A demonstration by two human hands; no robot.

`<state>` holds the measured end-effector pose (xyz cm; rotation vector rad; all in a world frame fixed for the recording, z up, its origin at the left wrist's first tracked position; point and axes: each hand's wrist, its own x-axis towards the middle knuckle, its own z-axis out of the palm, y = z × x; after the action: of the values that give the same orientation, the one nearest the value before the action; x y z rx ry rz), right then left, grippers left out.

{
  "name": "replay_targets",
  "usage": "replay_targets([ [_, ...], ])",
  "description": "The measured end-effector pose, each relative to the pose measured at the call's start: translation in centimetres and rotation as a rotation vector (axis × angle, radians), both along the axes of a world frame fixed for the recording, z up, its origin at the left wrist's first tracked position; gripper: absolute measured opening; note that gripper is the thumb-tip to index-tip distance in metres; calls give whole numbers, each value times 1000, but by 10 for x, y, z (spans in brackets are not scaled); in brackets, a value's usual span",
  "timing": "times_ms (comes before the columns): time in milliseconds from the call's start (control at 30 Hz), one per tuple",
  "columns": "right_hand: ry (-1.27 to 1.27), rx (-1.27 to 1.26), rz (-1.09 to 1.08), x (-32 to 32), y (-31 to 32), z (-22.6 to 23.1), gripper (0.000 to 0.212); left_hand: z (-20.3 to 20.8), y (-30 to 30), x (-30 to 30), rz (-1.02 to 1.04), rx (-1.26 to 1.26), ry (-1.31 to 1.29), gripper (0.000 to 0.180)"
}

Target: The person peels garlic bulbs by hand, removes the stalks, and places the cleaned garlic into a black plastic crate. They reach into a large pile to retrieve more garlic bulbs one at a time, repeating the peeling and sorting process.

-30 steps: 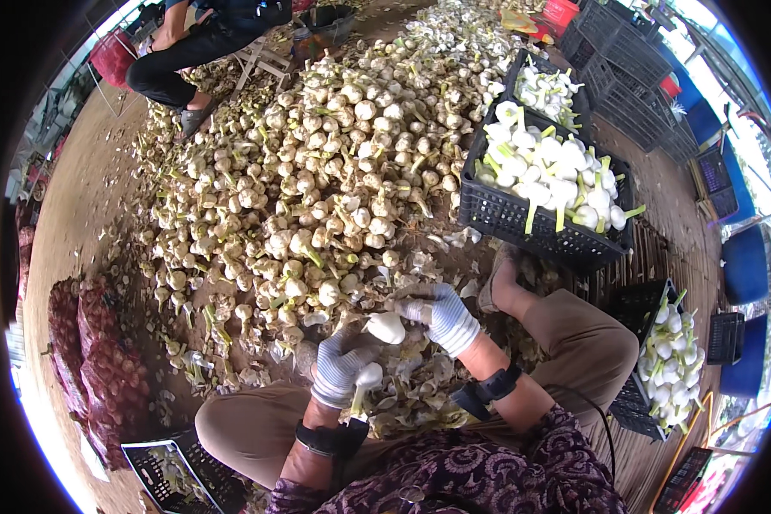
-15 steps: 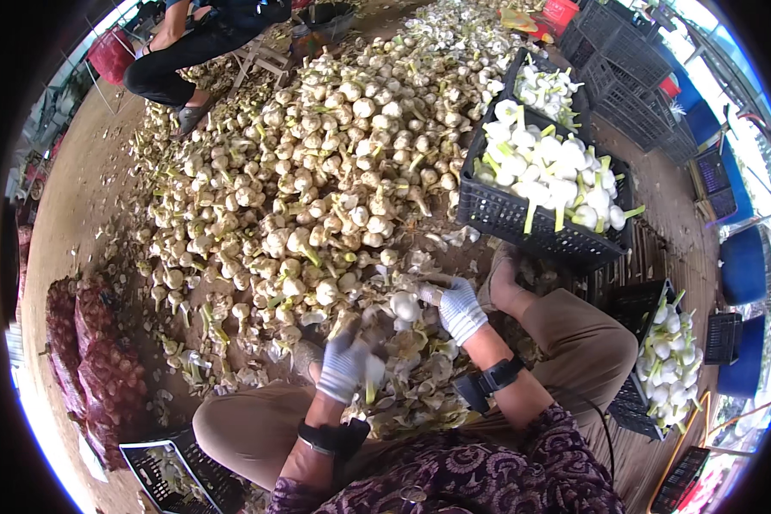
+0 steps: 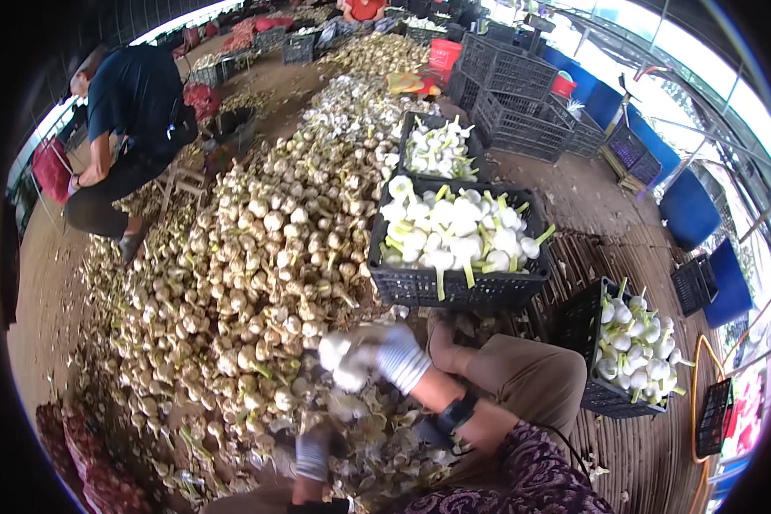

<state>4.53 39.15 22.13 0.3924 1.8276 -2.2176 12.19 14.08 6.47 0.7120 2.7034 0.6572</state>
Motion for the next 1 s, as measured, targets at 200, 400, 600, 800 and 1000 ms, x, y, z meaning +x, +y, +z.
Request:
replay_targets([
  [200,195,85,-619,-169,226,44,17,37,39,15,-53,54,-580,32],
  [400,-13,464,-460,-193,131,20,11,58,31,8,53,-84,-514,30],
  [600,332,766,190,-121,-39,-169,21,66,30,8,147,44,-267,29],
  [800,-14,1100,556,-106,-141,-212,36,67,17,2,248,115,-357,32],
  [1000,215,857,399,-104,-119,-198,17,63,-10,-8,487,326,-281,34],
])
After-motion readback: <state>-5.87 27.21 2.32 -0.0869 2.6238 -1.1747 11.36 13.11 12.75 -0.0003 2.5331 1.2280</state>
